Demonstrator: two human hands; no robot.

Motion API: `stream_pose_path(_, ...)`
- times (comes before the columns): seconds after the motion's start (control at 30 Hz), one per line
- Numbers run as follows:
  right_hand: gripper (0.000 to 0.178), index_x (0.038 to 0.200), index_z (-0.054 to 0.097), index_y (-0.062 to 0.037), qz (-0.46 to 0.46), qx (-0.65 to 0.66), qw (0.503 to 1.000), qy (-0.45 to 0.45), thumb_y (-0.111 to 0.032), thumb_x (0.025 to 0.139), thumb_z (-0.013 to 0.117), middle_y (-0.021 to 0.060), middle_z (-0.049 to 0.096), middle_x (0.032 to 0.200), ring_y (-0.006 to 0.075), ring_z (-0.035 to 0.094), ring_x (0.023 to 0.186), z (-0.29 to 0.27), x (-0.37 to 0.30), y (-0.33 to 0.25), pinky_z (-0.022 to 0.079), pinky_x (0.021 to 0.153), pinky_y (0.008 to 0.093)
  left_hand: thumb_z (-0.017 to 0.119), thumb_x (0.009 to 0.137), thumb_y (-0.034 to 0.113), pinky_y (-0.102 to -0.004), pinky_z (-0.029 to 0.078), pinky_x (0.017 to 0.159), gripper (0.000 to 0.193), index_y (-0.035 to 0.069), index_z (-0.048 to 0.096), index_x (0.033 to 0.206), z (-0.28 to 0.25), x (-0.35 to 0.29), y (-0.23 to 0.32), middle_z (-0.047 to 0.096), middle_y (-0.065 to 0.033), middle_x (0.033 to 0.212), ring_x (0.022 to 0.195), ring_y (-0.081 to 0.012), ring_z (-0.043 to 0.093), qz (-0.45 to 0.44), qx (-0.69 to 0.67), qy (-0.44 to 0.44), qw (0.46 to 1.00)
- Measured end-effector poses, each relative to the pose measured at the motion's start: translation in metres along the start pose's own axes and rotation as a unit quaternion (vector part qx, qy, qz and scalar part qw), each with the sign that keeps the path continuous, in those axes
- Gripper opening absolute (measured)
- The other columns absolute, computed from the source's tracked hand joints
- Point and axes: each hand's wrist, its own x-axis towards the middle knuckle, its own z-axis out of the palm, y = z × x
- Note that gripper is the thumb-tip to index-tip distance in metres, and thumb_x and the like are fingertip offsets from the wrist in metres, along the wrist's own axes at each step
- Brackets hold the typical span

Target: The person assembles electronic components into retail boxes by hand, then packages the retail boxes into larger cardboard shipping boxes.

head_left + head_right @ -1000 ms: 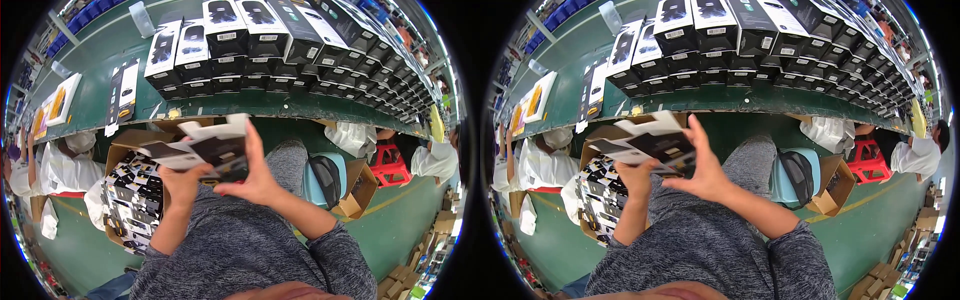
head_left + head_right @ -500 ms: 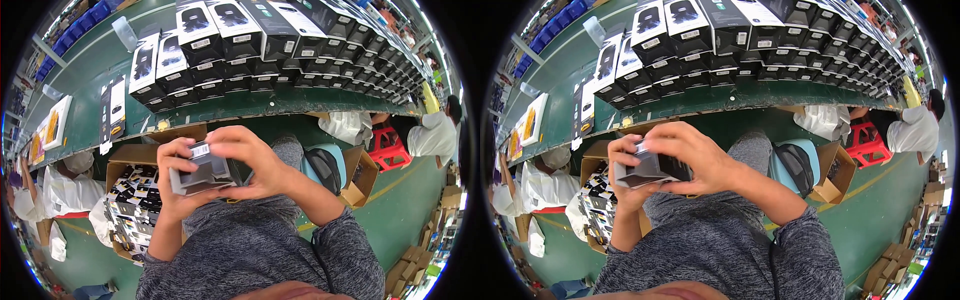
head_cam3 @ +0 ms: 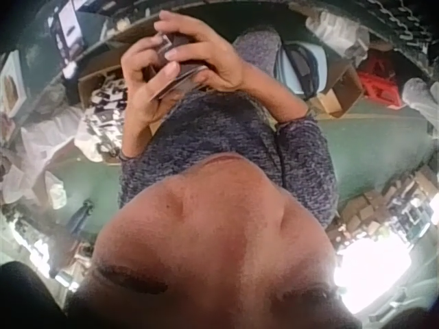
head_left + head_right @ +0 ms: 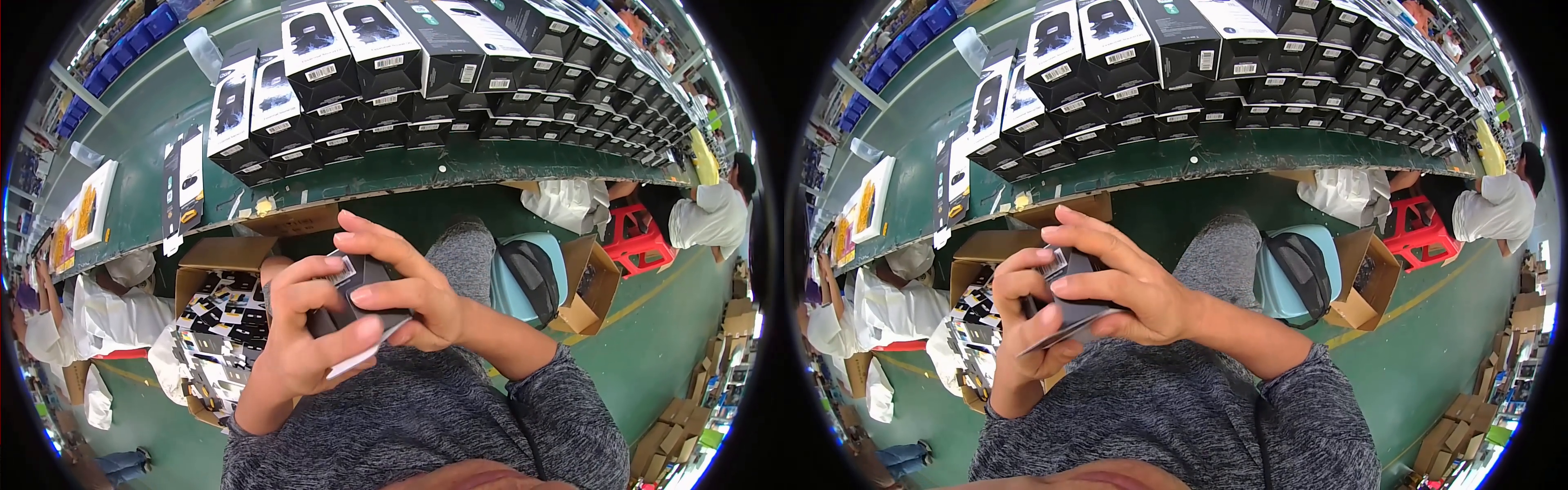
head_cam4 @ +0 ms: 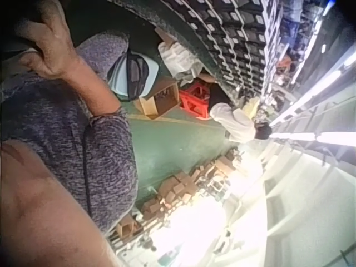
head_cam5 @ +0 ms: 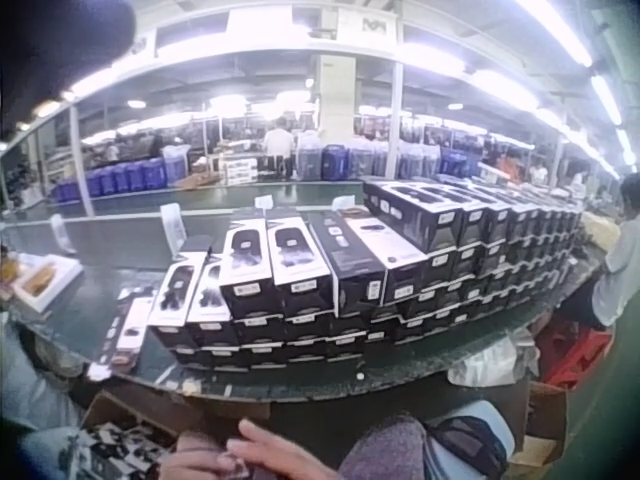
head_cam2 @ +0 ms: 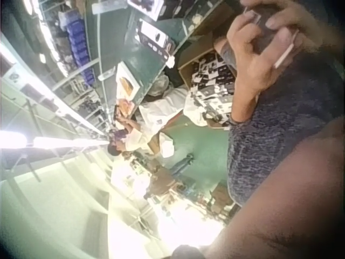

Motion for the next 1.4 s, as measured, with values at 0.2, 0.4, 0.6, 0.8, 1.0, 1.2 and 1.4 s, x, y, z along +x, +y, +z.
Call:
stream_pose_path(0.2,0.059,0.115,0.068,-0.0082,-0.019,-0.043,0.999,0.012,-0.058,0.084,0.073,0.0306,0.047,0.144,0.0538,0.044,0.137,0.009,0.009,-0.021,0.04,0.109,0.0615,0.086,0.075,0.014,-0.0531,0.055,0.101,0.03,0.023,0.078,0.102,0.016,-0.016,0.001,0.057,-0.0013,0.118,0.126,-0.0292,0.057,0.08,0.028,0.127,0.988)
stream_pose_path(0.4,0.057,0.103,0.068,-0.0044,0.007,0.041,0.995,0.095,-0.053,0.079,0.083,0.0328,0.047,0.142,0.0529,0.045,0.137,0.022,0.0,-0.016,0.041,0.11,0.0586,0.083,0.083,0.033,-0.0607,0.052,0.097,0.024,0.013,0.069,0.081,0.009,-0.021,0.002,0.068,0.0012,0.103,0.114,-0.0323,0.066,0.079,0.092,0.085,0.989)
stream_pose_path(0.6,0.051,0.13,0.049,-0.0049,0.042,0.231,0.962,0.137,-0.018,0.088,0.074,0.0326,0.042,0.144,0.0432,0.048,0.138,0.034,0.002,-0.02,0.042,0.111,0.0496,0.083,0.066,0.061,-0.0617,0.046,0.107,0.083,0.0,0.056,0.116,0.014,-0.037,0.001,0.047,-0.0219,0.134,0.135,-0.0437,0.049,0.022,-0.17,0.169,0.971)
stream_pose_path(0.8,0.076,0.143,0.041,-0.0024,0.047,0.05,0.993,0.094,-0.024,0.081,0.08,0.0285,0.04,0.146,0.0391,0.045,0.138,0.031,0.002,-0.008,0.038,0.114,0.0481,0.091,0.047,0.067,-0.0468,0.047,0.102,0.144,0.001,0.029,0.159,0.005,-0.057,-0.018,0.048,-0.0266,0.147,0.12,-0.0359,0.057,-0.186,-0.278,0.006,0.942)
stream_pose_path(1.0,0.076,0.143,0.045,-0.0029,0.392,0.422,0.798,0.175,-0.02,0.081,0.086,0.0097,0.05,0.143,0.0197,0.05,0.132,0.061,-0.016,-0.019,0.04,0.112,0.0356,0.089,0.057,0.062,-0.0491,0.048,0.087,0.112,0.002,0.052,0.144,-0.007,-0.032,-0.013,0.061,-0.0169,0.12,0.104,-0.0351,0.06,-0.043,0.095,-0.008,0.995)
stream_pose_path(1.2,0.057,0.135,0.05,-0.0031,0.393,0.393,0.811,0.182,-0.014,0.088,0.079,0.0091,0.056,0.135,0.017,0.054,0.125,0.064,-0.024,-0.005,0.044,0.108,0.0345,0.092,0.048,0.056,-0.0494,0.048,0.088,0.114,0.004,0.055,0.143,-0.009,-0.033,-0.008,0.062,-0.0154,0.122,0.107,-0.0355,0.061,-0.092,0.158,-0.047,0.982)
stream_pose_path(1.4,0.052,0.135,0.051,-0.003,0.382,0.334,0.848,0.154,-0.012,0.09,0.076,0.0075,0.061,0.128,0.0159,0.058,0.119,0.058,-0.023,0.001,0.047,0.103,0.0327,0.093,0.045,0.053,-0.05,0.048,0.09,0.115,0.005,0.055,0.142,-0.01,-0.029,-0.007,0.063,-0.0147,0.122,0.106,-0.0355,0.062,-0.093,0.181,-0.052,0.978)
